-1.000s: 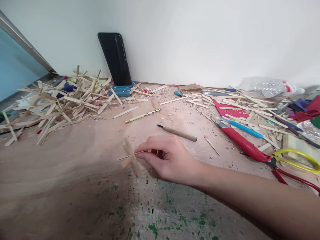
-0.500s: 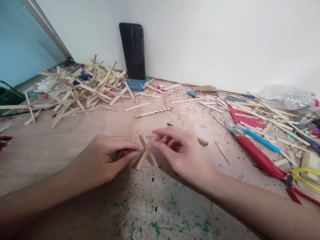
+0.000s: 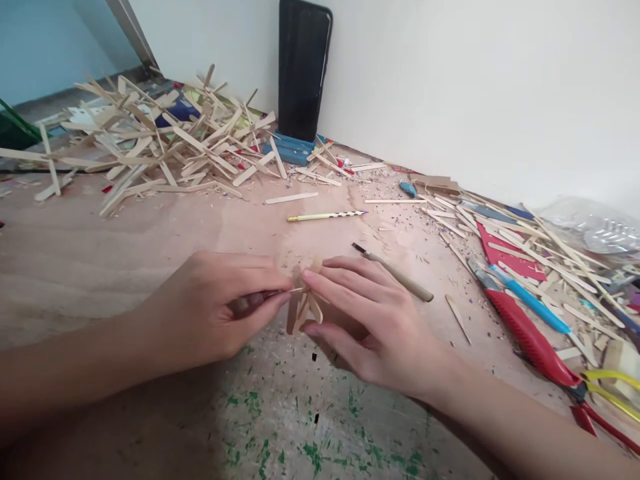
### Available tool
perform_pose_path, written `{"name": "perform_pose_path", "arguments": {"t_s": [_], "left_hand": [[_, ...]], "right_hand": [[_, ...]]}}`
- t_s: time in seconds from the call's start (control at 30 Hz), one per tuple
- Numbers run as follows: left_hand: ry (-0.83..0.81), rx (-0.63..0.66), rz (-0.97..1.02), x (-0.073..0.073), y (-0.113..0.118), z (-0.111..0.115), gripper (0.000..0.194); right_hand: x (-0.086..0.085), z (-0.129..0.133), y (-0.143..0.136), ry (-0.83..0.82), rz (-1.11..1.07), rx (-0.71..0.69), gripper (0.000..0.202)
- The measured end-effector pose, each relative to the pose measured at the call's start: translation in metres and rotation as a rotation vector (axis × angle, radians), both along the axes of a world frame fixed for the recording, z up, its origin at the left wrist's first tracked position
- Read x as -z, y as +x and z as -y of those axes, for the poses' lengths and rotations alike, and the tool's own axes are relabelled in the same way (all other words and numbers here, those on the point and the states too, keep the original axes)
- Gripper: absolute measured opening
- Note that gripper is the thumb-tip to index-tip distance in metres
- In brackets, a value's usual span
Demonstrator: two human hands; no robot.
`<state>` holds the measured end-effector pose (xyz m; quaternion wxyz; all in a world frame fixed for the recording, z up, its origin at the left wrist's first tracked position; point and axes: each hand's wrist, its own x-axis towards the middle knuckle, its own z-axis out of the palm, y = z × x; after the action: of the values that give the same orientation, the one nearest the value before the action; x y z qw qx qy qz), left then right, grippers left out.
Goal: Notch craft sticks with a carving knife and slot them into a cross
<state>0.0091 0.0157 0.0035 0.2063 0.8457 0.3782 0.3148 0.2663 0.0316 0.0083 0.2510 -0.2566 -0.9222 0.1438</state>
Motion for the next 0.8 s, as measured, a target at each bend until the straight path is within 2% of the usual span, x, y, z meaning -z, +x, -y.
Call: {"name": "perform_pose_path", "arguments": {"t_s": [0.1, 0.27, 0.47, 0.67, 0.8], "left_hand": [[0.146, 0.020, -0.082, 0.006, -0.003, 0.000, 0.026], [0.247, 0.026, -0.105, 0.008, -0.006, 0.001, 0.026], [0.184, 0.032, -0.064, 0.005, -0.004, 0.004, 0.025], [0.175, 0.028, 0.017, 0.010, 0.000, 0.006, 0.018], [0.185, 0.017, 0.014, 0.013, 0.001, 0.008, 0.018]], "right_hand": [[0.000, 0.000, -0.001, -0.088, -0.050, 0.012, 0.048], [0.000, 0.001, -0.003, -0.219, -0.164, 0.052, 0.055], [-0.007, -0.002, 0.000, -0.458, -0.227, 0.045, 0.056], [-0.015, 0.003, -0.006, -0.742, -0.300, 0.216, 0.041], [-0.016, 0.006, -0.012, -0.857, -0.305, 0.241, 0.037]]}}
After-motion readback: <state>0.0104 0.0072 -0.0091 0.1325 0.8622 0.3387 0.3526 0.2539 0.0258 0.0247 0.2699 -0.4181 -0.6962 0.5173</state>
